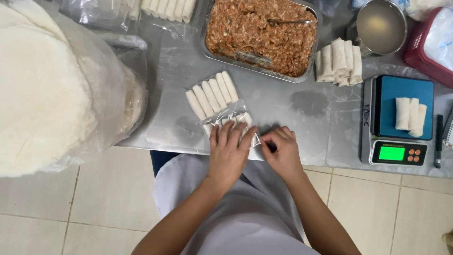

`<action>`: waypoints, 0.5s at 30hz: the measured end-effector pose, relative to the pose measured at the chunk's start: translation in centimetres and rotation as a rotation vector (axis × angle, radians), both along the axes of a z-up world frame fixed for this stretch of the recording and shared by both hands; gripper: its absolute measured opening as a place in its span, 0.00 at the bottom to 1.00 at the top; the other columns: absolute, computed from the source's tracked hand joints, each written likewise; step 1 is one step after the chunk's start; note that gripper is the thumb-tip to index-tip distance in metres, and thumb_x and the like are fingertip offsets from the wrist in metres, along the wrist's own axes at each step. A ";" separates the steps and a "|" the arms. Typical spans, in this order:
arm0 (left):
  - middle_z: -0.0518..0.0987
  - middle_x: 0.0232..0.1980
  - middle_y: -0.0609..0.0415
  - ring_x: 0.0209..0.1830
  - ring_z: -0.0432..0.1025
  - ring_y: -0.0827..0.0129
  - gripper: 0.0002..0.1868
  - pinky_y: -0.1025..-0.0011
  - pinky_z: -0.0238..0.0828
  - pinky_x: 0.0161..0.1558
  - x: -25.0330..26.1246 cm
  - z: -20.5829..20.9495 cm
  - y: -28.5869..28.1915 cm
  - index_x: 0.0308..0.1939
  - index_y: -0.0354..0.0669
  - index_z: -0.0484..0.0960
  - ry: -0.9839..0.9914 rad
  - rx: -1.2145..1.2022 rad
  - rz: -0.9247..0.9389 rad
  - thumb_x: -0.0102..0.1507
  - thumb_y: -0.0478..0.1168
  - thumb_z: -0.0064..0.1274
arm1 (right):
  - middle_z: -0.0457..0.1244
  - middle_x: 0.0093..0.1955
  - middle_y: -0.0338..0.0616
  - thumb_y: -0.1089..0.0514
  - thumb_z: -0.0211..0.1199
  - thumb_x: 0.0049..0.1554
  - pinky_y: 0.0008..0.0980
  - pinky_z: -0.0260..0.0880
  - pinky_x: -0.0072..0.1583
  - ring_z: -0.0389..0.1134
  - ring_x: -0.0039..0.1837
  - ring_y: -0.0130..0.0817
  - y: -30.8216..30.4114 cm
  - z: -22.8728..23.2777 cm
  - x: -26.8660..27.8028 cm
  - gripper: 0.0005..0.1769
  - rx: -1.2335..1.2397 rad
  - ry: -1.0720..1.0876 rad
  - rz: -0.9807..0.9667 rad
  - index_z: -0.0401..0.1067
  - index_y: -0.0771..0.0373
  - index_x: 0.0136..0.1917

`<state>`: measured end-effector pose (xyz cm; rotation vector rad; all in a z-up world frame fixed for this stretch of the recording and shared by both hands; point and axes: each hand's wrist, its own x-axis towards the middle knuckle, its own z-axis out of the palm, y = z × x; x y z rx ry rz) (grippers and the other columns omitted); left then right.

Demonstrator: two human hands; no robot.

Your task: Packaging spring rolls into plastic bags on a production table

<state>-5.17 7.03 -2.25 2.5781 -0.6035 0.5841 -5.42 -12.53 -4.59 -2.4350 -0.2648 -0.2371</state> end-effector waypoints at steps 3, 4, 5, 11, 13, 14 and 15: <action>0.75 0.58 0.55 0.63 0.68 0.53 0.20 0.44 0.59 0.64 1.5 -1.1 0.8 0.62 0.60 0.80 -0.041 0.000 -0.007 0.66 0.41 0.51 | 0.62 0.32 0.32 0.59 0.72 0.50 0.35 0.61 0.51 0.64 0.45 0.37 0.4 0.2 -0.8 0.05 0.023 -0.001 0.004 0.76 0.52 0.39; 0.75 0.57 0.56 0.62 0.68 0.54 0.19 0.46 0.60 0.62 2.1 -1.3 1.2 0.61 0.59 0.80 -0.070 -0.007 0.012 0.66 0.42 0.52 | 0.63 0.32 0.31 0.59 0.71 0.51 0.35 0.61 0.51 0.65 0.44 0.36 0.7 0.4 -1.0 0.04 0.036 0.005 0.004 0.77 0.51 0.39; 0.76 0.56 0.57 0.61 0.69 0.55 0.17 0.48 0.61 0.61 2.6 -1.5 1.7 0.61 0.59 0.80 -0.095 -0.014 0.025 0.67 0.44 0.53 | 0.63 0.31 0.30 0.58 0.71 0.51 0.35 0.61 0.51 0.65 0.44 0.35 1.1 0.6 -1.4 0.04 0.050 0.014 -0.001 0.77 0.50 0.38; 0.73 0.52 0.53 0.58 0.65 0.50 0.29 0.48 0.57 0.57 -2.1 -0.7 4.8 0.67 0.62 0.77 0.049 0.029 0.224 0.62 0.57 0.57 | 0.55 0.73 0.60 0.59 0.77 0.45 0.62 0.55 0.72 0.55 0.74 0.65 3.6 4.8 -0.1 0.35 0.073 0.080 0.050 0.68 0.62 0.63; 0.73 0.48 0.55 0.55 0.66 0.54 0.30 0.51 0.55 0.56 -2.6 -1.2 5.8 0.69 0.59 0.76 0.076 0.034 0.263 0.62 0.56 0.57 | 0.53 0.75 0.66 0.60 0.75 0.47 0.63 0.52 0.73 0.53 0.76 0.68 4.5 5.5 1.5 0.39 0.093 0.093 0.134 0.64 0.65 0.69; 0.73 0.44 0.56 0.52 0.67 0.58 0.32 0.53 0.52 0.56 -2.9 -1.5 6.4 0.70 0.55 0.74 0.105 0.039 0.301 0.63 0.55 0.56 | 0.50 0.78 0.71 0.62 0.73 0.49 0.65 0.50 0.74 0.51 0.77 0.71 5.1 5.8 2.1 0.43 0.114 0.107 0.219 0.60 0.69 0.74; 0.73 0.44 0.56 0.52 0.67 0.58 0.32 0.53 0.52 0.56 -3.1 -1.5 6.3 0.70 0.55 0.74 0.106 0.041 0.304 0.63 0.55 0.56 | 0.50 0.78 0.71 0.62 0.73 0.49 0.65 0.50 0.74 0.51 0.77 0.71 4.7 4.2 2.6 0.43 0.116 0.109 0.222 0.60 0.69 0.74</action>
